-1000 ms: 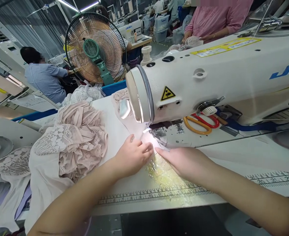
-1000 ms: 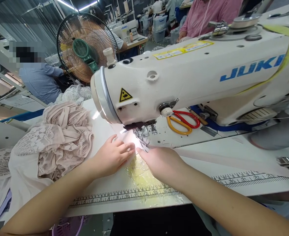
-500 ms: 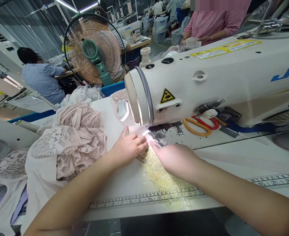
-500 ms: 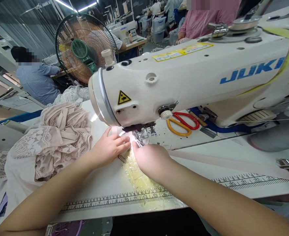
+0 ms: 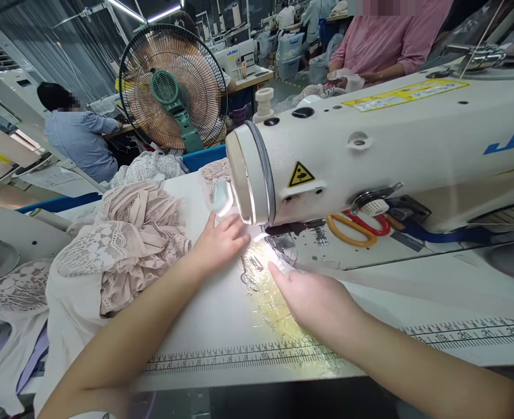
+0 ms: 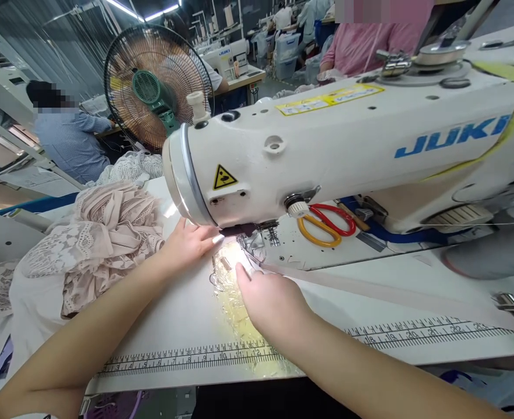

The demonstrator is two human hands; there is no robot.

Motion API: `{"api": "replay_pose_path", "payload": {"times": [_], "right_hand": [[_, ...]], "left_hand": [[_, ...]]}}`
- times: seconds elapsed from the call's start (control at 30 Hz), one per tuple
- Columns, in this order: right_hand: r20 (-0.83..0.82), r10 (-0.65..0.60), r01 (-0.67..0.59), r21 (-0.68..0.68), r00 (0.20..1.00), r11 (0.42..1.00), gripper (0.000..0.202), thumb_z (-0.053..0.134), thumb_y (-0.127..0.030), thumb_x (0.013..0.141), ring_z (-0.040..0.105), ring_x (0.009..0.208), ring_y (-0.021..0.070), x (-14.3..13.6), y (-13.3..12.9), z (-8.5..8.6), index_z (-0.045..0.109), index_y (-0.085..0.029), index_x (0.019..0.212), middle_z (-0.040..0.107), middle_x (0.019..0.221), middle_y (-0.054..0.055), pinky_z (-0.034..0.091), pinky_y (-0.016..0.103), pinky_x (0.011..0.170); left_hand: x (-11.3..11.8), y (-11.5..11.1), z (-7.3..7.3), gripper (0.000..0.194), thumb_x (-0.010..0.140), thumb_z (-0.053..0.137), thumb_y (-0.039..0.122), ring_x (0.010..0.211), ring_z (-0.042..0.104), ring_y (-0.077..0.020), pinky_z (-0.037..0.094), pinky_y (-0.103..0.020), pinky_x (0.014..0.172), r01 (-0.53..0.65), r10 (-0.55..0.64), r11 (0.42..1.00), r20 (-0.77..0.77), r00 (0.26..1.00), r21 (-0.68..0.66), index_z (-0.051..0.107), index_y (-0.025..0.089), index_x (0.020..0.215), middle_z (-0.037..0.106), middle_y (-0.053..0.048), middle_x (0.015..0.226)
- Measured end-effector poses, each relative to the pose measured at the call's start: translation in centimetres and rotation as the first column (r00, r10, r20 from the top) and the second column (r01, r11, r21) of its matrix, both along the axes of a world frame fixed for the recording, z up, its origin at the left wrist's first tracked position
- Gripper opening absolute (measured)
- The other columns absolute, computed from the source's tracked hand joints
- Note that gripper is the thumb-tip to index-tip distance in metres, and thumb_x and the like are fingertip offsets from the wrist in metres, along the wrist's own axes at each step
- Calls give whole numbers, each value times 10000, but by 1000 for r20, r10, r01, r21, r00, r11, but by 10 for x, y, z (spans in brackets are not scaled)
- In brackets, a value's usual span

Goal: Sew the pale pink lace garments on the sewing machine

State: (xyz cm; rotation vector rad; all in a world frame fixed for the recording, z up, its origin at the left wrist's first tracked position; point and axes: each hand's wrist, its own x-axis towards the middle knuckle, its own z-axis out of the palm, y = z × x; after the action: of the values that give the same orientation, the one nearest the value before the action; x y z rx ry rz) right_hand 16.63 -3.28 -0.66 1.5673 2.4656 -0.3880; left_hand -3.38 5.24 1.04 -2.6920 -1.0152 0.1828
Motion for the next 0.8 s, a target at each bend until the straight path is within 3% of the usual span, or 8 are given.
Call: {"api": "replay_pose_path", "payload": {"times": [0.2, 0.3, 0.4, 0.47, 0.57, 0.6, 0.67, 0.8], "right_hand": [[-186, 106, -39, 329, 977, 943, 413, 364, -127, 866, 609, 700, 180, 23, -19, -35, 566, -131, 1226, 661, 764, 65, 427, 273, 552], [-218, 82, 0, 351, 973, 937, 393, 316, -169, 901, 622, 706, 182, 25, -22, -38, 598, -146, 1174, 687, 836, 55, 445, 286, 532], [-208, 82, -6, 343, 975, 939, 408, 274, -195, 922, 646, 733, 194, 27, -21, -37, 595, -149, 1169, 700, 911, 64, 467, 299, 531], [-216, 112, -40, 312, 970, 949, 410, 265, -221, 926, 652, 716, 195, 30, -18, -36, 594, -156, 1162, 705, 893, 66, 468, 293, 504], [-272, 126, -57, 248, 954, 967, 413, 260, -263, 926, 655, 722, 197, 33, -14, -39, 598, -171, 1144, 707, 912, 67, 483, 289, 500], [-293, 114, -50, 218, 949, 975, 414, 265, -281, 923, 656, 742, 199, 34, -13, -41, 596, -174, 1148, 705, 941, 68, 493, 289, 509], [-316, 74, -27, 152, 946, 988, 430, 277, -322, 911, 655, 797, 202, 36, -11, -45, 582, -176, 1176, 696, 999, 68, 510, 285, 529], [-319, 34, -8, 84, 947, 996, 484, 263, -368, 895, 646, 855, 211, 36, -8, -47, 546, -172, 1235, 680, 1045, 70, 516, 286, 538]], "left_hand": [[3, -1, 3, 433, 846, 471, 159, 1220, 397, -339, 306, -526, 994, -394, 388, 919, 115, 914, 28, 457, 211, 1275, 456, -160, 1287], [-3, -21, 22, 437, 827, 530, 230, 1154, 462, -300, 393, -427, 928, -434, 423, 900, 161, 892, 39, 464, 197, 1257, 440, -145, 1310], [-29, -47, 53, 295, 872, 453, 252, 1021, 543, -224, 427, -348, 862, -474, 462, 880, 169, 871, 40, 544, 193, 1146, 553, -91, 1177], [-60, -64, 74, 257, 882, 406, 232, 993, 552, -219, 422, -342, 845, -654, 625, 752, 227, 747, 82, 590, 176, 1053, 598, -89, 1073], [-117, -84, 98, 183, 788, 541, 257, 1035, 519, -286, 398, -381, 844, -920, 812, 387, 448, 374, 66, 615, 147, 914, 599, -125, 1025], [-135, -89, 103, 160, 723, 616, 264, 1004, 526, -299, 397, -380, 823, -950, 814, 312, 524, 250, -30, 613, 142, 827, 609, -123, 957], [-165, -96, 109, 136, 684, 644, 263, 828, 566, -263, 408, -339, 721, -949, 803, 292, 570, 177, -117, 574, 146, 678, 607, -80, 754], [-187, -103, 116, 201, 738, 556, 263, 572, 485, -145, 362, -256, 584, -903, 678, 396, 716, 167, -164, 474, 166, 581, 496, 9, 540]]}}
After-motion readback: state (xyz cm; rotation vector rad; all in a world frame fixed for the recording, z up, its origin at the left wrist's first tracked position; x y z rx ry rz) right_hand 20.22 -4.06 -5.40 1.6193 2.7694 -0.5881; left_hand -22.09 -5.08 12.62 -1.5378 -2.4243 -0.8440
